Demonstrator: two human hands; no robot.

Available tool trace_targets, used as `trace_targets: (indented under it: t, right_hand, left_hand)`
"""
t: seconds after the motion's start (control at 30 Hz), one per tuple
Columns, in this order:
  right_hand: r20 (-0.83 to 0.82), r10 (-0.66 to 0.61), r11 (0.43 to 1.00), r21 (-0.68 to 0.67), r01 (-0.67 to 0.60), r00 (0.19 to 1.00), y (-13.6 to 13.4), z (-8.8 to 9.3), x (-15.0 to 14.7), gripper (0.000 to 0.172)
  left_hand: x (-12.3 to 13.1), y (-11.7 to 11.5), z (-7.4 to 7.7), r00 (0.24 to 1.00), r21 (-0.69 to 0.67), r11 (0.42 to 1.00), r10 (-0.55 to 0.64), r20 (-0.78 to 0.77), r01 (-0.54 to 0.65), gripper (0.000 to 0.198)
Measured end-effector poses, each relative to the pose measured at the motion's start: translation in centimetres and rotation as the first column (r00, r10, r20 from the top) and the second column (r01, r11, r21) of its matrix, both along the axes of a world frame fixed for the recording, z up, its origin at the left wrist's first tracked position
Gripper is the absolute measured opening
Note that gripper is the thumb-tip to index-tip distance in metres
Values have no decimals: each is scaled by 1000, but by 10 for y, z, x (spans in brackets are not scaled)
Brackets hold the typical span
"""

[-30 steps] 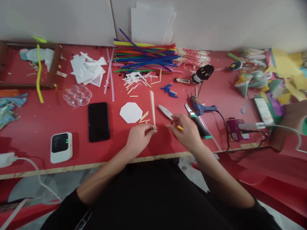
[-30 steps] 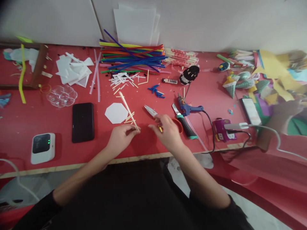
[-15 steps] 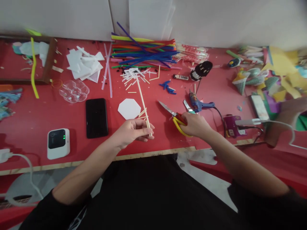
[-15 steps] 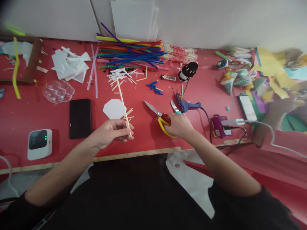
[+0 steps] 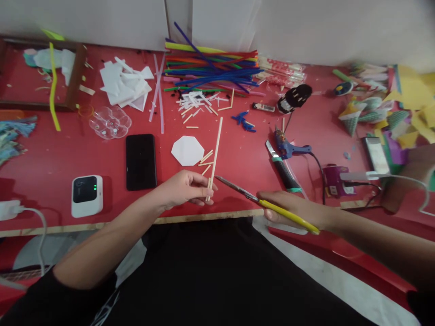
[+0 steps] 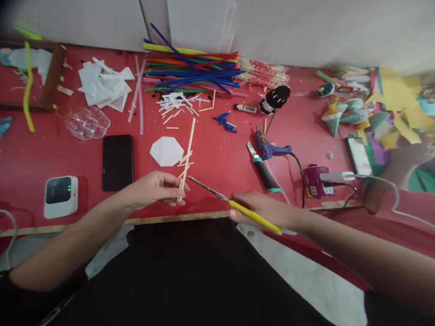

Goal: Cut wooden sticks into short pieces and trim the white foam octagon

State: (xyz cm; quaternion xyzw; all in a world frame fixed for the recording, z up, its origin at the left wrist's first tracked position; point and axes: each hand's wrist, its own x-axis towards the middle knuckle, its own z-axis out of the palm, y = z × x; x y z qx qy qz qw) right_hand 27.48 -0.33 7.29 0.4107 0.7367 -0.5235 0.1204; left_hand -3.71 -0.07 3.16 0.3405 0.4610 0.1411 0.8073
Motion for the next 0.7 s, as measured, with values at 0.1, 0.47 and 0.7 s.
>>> trace_targets:
  t: [0.1, 0.47, 0.7]
  right_hand:
    - [29, 34, 995, -90, -32, 999, 2, 5, 0, 47]
    - [50, -18, 985, -171, 27, 999, 6, 12, 1, 45]
    - [88, 44, 983, -180, -27, 995, 9, 15, -3, 46]
  left_hand:
    - [1, -2, 0, 998, -17, 998, -62, 27, 62, 11]
    - [0, -1, -1, 998, -81, 996, -36, 57, 41, 18]
    - [0, 0, -2, 991, -80, 992, -95, 90, 102, 23]
